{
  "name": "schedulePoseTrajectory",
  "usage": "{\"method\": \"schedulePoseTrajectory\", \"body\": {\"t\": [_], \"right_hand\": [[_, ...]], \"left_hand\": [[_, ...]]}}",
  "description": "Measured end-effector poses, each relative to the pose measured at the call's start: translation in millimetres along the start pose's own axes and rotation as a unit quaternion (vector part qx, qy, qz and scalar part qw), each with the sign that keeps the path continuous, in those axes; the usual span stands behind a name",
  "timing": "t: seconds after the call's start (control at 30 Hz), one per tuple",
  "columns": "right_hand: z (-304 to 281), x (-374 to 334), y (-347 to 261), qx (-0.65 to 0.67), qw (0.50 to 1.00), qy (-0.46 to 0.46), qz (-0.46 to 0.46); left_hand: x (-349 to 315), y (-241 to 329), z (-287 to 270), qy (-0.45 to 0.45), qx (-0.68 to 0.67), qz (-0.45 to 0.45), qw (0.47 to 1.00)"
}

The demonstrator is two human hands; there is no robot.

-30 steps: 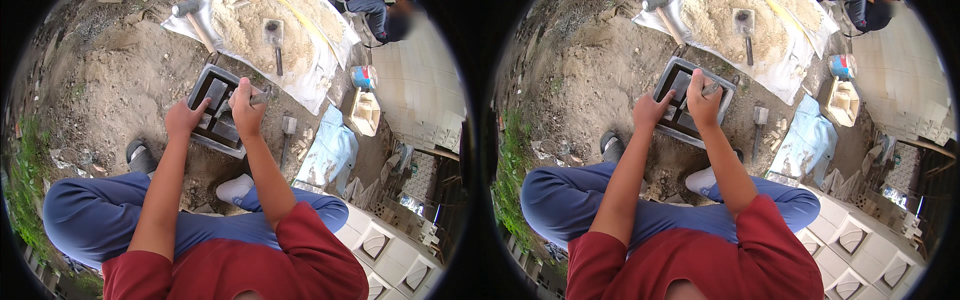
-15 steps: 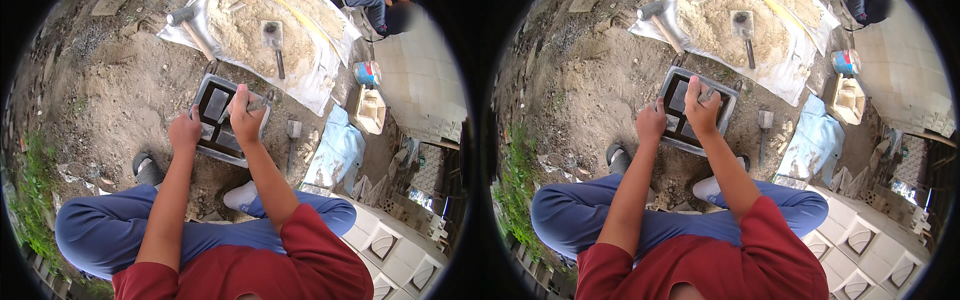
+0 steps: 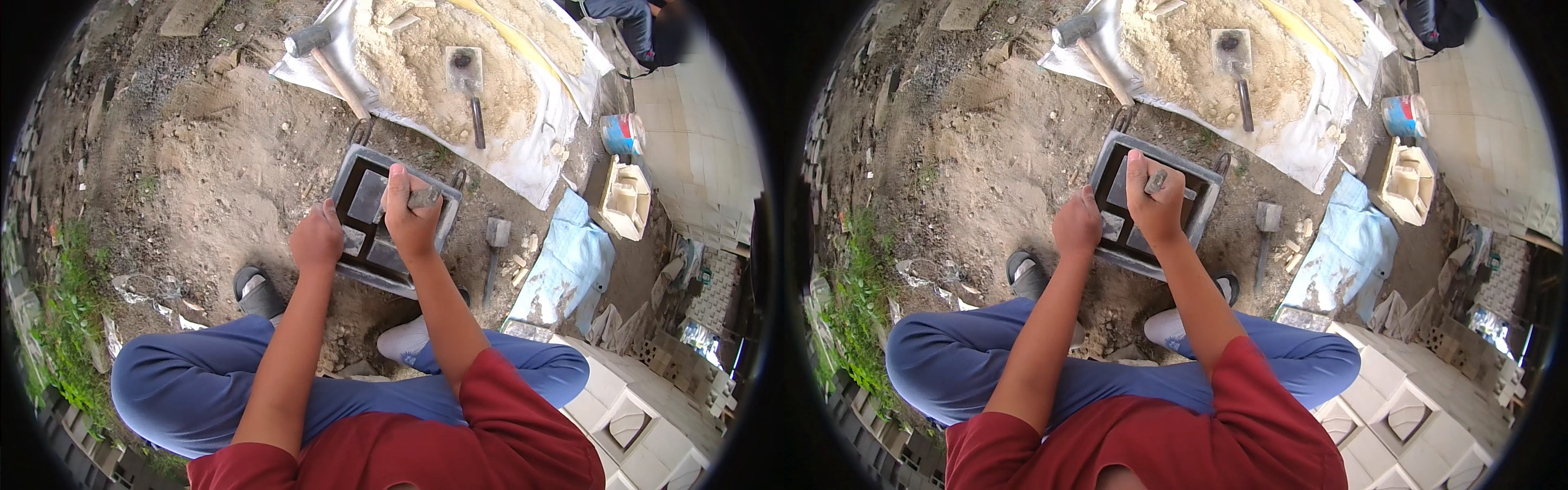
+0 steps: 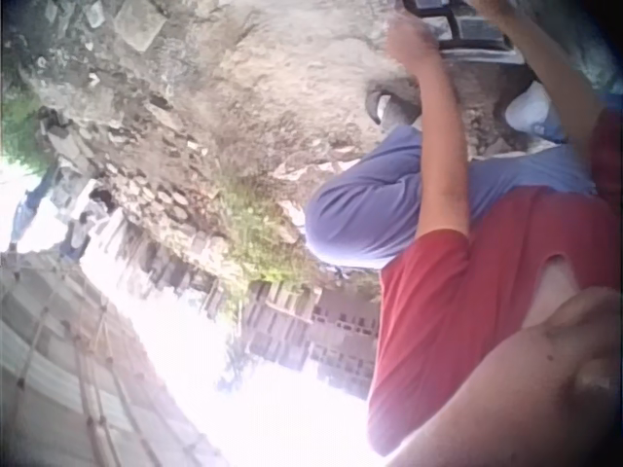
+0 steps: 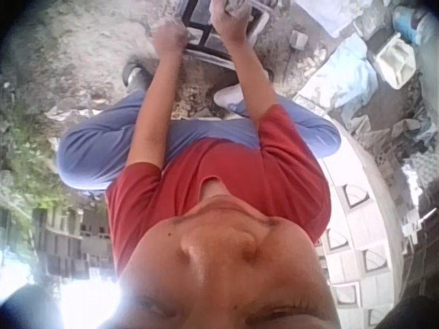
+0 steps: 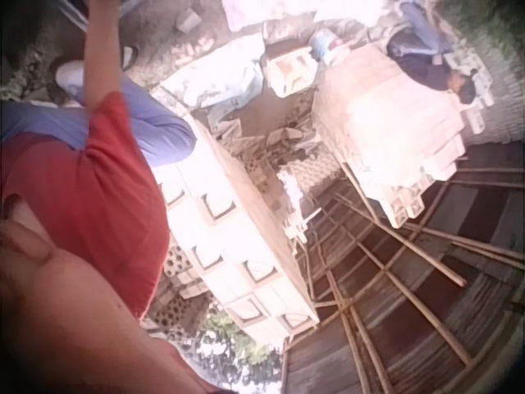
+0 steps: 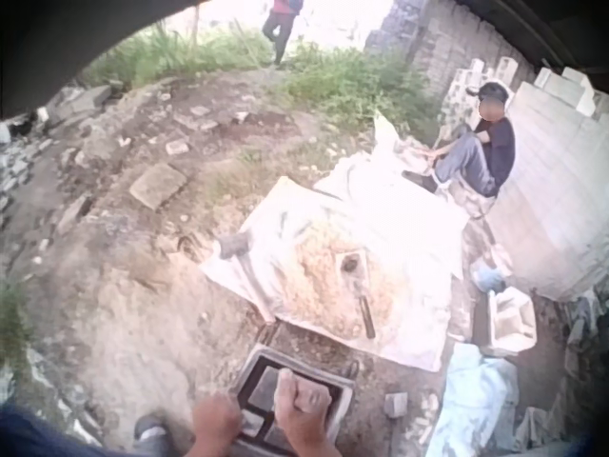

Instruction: The person cleans the interior of a metal mold by hand using a wooden tool to scrape out residue and then brushes it with a wet brush.

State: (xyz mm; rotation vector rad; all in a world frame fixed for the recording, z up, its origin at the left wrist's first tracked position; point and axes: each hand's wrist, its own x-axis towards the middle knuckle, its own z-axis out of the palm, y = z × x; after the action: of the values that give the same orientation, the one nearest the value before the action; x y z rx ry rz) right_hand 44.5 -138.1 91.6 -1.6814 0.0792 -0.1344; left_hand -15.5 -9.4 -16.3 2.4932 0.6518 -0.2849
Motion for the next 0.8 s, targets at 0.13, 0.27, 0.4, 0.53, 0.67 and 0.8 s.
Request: {"method": "schedulePoseTrajectory", "body": {"t": [0.13, 0.27, 0.4, 0.53, 0.67, 0.8], "right_hand": [[-13, 1, -12, 0.088, 0.994, -0.058, -0.004], [-46, 5, -76, 0.25, 0.956, -0.146, -0.053], [-48, 5, -100, 0.262, 0.914, -0.295, -0.09], [-41, -1, -101, 0.24, 0.898, -0.357, -0.087], [-31, 1, -88, 0.233, 0.884, -0.4, -0.062], [-21, 7, -72, 0.215, 0.866, -0.447, -0.069]], "left_hand": [[3, -5, 2, 0.026, -0.004, -0.001, 1.0], [-1, -3, 2, 0.017, -0.032, -0.001, 0.999], [-7, -22, 9, 0.14, -0.145, -0.092, 0.975], [-7, -12, 5, 0.128, -0.13, -0.231, 0.956], [-3, -17, 5, 0.116, -0.129, -0.191, 0.966], [-1, -14, 3, 0.067, -0.121, -0.2, 0.97]]}}
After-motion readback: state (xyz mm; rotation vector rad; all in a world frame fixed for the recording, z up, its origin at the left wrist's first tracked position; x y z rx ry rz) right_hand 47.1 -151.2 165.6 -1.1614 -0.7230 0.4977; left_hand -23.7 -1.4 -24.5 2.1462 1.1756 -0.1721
